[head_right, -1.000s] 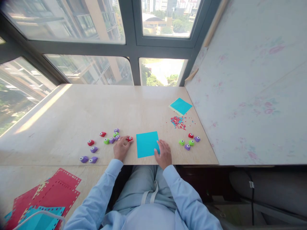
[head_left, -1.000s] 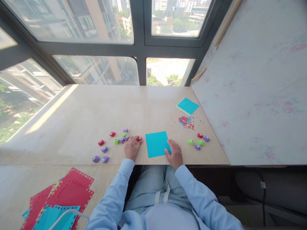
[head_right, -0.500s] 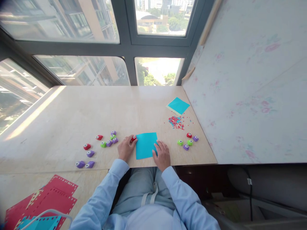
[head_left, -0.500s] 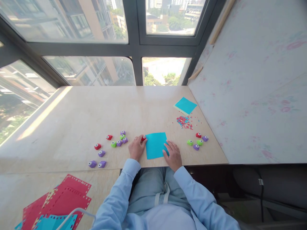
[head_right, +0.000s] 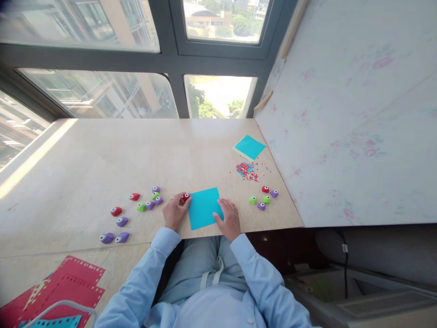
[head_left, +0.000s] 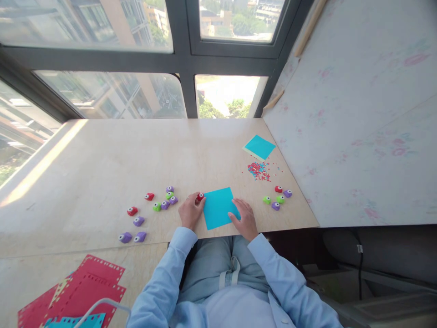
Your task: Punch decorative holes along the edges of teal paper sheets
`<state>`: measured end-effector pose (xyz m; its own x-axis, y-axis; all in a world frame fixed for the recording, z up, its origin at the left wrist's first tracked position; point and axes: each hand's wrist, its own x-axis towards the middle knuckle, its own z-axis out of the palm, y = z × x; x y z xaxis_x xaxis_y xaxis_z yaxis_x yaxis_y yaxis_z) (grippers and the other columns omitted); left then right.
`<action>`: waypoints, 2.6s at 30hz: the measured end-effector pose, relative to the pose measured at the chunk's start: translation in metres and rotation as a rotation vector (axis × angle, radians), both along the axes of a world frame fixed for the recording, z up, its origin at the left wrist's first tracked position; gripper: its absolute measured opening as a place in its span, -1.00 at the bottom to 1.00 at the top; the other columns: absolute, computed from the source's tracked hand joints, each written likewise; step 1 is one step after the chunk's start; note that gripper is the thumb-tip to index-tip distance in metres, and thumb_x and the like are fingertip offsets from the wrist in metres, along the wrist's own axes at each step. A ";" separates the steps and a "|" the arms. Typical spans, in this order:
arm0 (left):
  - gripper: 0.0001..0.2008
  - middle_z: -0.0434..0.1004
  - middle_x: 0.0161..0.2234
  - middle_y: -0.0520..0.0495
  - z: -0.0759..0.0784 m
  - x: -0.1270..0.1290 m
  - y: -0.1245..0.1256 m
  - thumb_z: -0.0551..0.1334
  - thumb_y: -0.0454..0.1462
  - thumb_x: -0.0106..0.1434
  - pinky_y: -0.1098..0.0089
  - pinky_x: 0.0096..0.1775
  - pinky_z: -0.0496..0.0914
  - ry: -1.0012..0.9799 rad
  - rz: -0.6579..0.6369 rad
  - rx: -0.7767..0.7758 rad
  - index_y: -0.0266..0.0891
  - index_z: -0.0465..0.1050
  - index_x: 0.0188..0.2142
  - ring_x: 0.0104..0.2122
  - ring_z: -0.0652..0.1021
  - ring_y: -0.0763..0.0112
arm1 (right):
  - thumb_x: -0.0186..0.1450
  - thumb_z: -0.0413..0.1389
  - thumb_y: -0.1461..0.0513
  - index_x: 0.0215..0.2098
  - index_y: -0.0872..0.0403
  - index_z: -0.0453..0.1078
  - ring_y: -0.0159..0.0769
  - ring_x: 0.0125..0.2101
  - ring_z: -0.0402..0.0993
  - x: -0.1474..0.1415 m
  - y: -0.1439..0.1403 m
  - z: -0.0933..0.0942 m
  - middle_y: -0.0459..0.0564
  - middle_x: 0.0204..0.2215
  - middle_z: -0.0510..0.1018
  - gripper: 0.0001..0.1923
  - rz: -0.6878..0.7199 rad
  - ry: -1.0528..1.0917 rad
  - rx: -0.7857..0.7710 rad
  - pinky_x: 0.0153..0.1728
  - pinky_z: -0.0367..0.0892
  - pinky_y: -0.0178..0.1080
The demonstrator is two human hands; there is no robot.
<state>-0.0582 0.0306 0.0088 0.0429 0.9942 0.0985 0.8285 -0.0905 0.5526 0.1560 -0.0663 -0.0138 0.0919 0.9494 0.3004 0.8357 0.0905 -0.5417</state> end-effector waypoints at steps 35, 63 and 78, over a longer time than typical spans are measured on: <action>-0.67 0.59 -0.37 -0.01 -0.002 -0.004 0.007 0.21 -0.05 0.28 0.43 -0.39 0.26 -0.187 0.053 -0.042 -0.11 0.51 -0.06 -0.41 0.52 0.38 | 0.13 0.33 0.14 0.02 0.06 0.35 -0.14 -0.10 0.36 -0.036 0.094 0.044 0.02 -0.17 0.54 -0.48 0.217 -0.171 -0.392 -0.14 0.06 -0.14; -0.77 0.57 -0.29 -0.13 -0.006 0.003 -0.030 0.14 -0.24 0.30 0.28 -0.18 0.38 -0.128 -0.140 0.312 -0.23 0.48 -0.10 -0.25 0.53 0.27 | 0.04 0.27 -0.02 0.11 0.10 0.30 -0.01 0.20 0.26 0.026 0.008 0.027 0.24 0.20 0.33 -0.28 -0.365 0.900 -0.288 0.14 0.24 -0.02; -0.69 0.43 0.10 -0.24 -0.011 0.020 -0.061 0.08 -0.22 0.37 0.06 0.04 0.27 0.130 -0.424 0.273 -0.15 0.48 0.02 0.09 0.39 0.06 | -0.07 0.39 0.10 -0.26 0.02 0.41 -0.08 0.02 0.44 -0.004 0.024 0.043 0.01 -0.16 0.55 -0.55 -0.364 1.491 -0.267 -0.06 0.47 -0.05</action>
